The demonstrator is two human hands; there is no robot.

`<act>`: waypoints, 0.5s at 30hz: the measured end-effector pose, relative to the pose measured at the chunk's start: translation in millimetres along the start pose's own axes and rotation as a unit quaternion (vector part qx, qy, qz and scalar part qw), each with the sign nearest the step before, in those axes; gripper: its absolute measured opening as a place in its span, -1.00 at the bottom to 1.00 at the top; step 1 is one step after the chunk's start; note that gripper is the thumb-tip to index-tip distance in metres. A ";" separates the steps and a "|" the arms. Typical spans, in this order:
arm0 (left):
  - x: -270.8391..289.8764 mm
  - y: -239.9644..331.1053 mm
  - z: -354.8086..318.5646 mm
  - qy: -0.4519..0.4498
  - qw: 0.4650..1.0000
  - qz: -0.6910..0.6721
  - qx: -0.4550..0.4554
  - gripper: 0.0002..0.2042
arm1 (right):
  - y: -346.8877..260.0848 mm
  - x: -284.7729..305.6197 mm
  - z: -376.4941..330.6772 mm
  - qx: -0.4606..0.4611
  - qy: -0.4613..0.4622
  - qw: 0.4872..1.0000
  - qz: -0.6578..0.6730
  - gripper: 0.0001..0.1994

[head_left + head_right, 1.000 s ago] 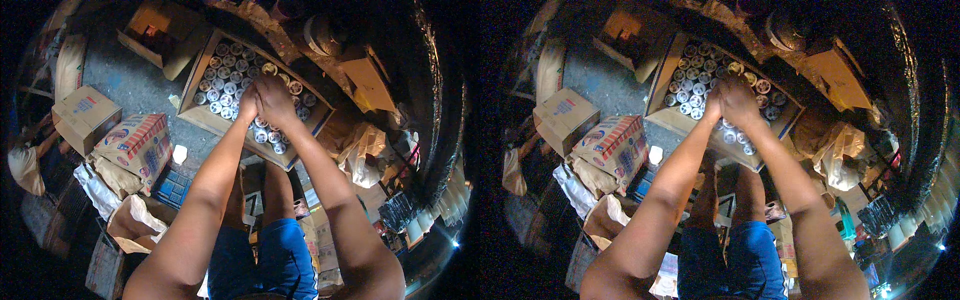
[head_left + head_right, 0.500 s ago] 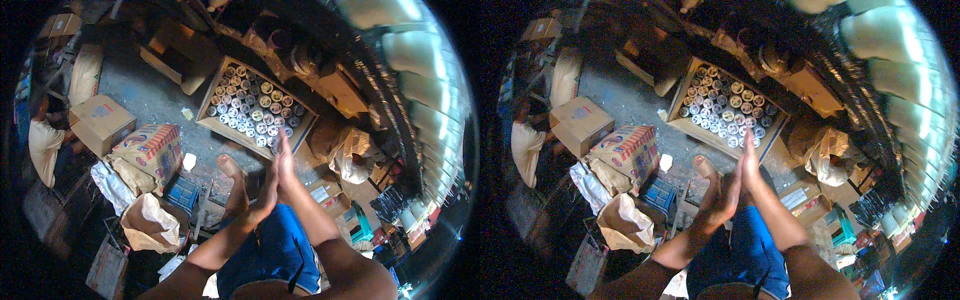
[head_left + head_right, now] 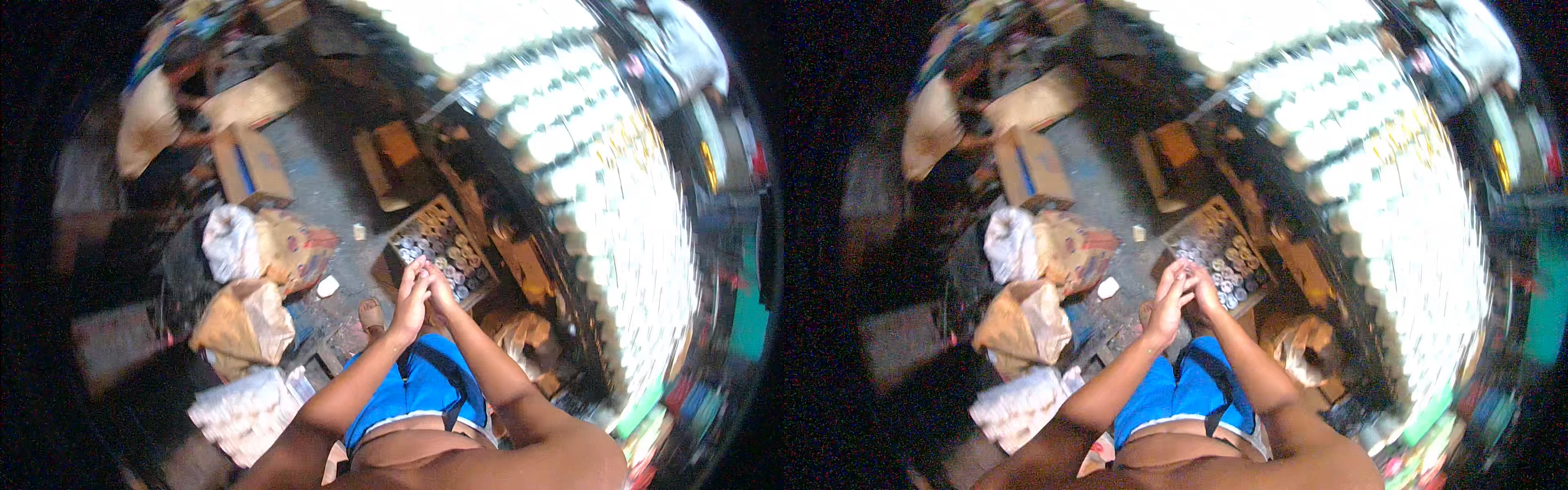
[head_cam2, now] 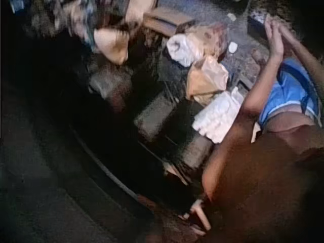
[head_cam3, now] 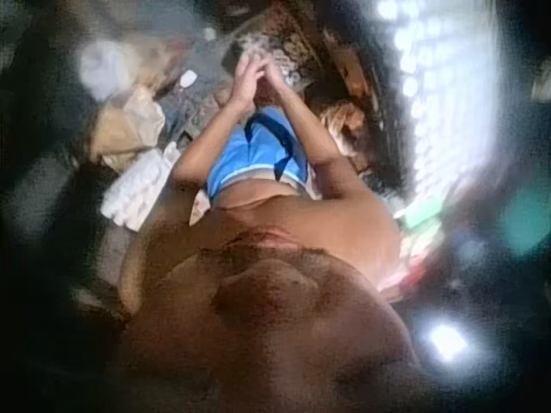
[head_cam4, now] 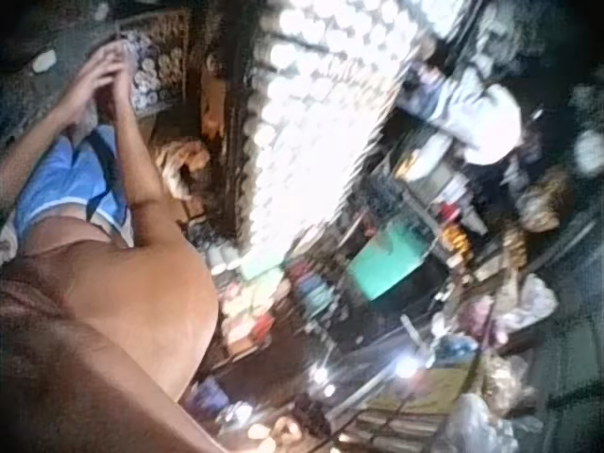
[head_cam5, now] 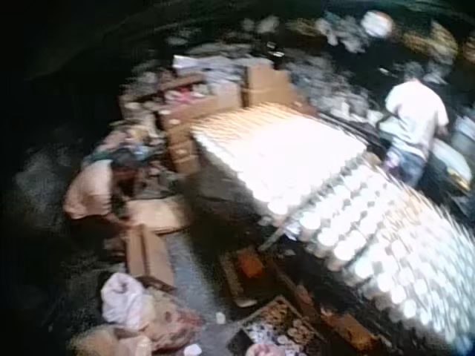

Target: The person assembles small cylindrical firecrackers by hand. They pick up a white paper tube, insert a small stick, and place the finished unit into a cardboard box. The process is repeated continuously in a workshop setting.

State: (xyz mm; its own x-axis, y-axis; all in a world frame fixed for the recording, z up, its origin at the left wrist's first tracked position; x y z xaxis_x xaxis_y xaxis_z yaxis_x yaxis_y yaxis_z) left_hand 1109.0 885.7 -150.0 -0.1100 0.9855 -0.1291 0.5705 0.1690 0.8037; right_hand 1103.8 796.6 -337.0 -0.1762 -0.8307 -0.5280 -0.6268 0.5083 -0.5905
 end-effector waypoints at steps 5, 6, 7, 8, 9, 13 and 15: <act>94.0 15.5 -29.8 0.227 0.953 0.068 -0.190 -0.55 | -51.0 -158.3 -47.7 -0.039 -0.157 0.984 -0.070 -0.59; 112.7 13.1 -40.1 0.295 0.920 0.122 -0.226 -0.57 | -47.0 -184.0 -54.2 -0.054 -0.193 0.973 -0.114 -0.60; 134.0 9.3 -59.3 0.305 0.926 0.035 -0.221 -0.61 | -38.3 -210.2 -70.4 -0.079 -0.233 0.956 -0.162 -0.62; 157.4 10.8 -87.9 0.306 0.933 0.020 -0.191 -0.64 | -35.2 -238.1 -89.8 -0.125 -0.257 0.939 -0.194 -0.64; 177.7 -3.9 -111.9 0.292 0.936 -0.057 -0.188 -0.65 | -33.8 -265.9 -112.4 -0.171 -0.280 0.917 -0.226 -0.66; 271.3 -59.6 -217.2 0.445 0.856 -0.008 -0.263 -0.67 | 36.3 -333.4 -154.8 -0.268 -0.405 0.832 -0.267 -0.68; 295.3 -79.0 -291.1 0.491 0.832 -0.104 -0.238 -0.71 | 72.8 -363.0 -188.1 -0.312 -0.432 0.793 -0.294 -0.64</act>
State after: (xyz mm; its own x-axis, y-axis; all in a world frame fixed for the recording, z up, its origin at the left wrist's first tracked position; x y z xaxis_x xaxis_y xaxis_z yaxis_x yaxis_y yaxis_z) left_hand 794.5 1159.0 -82.6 -0.9111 0.4086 0.0547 0.0952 0.0796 0.9923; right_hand 979.4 1092.5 -73.5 0.7039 -0.2795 -0.6530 -0.7083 -0.3449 -0.6159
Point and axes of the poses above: each hand's wrist, its own z-axis towards the middle knuckle, its own x-axis out of the back of the hand, y = z × x, the point moved 5 cm from there along z, towards the middle knuckle, and after that the axes turned 11 degrees about z, right-handed, at the moved point
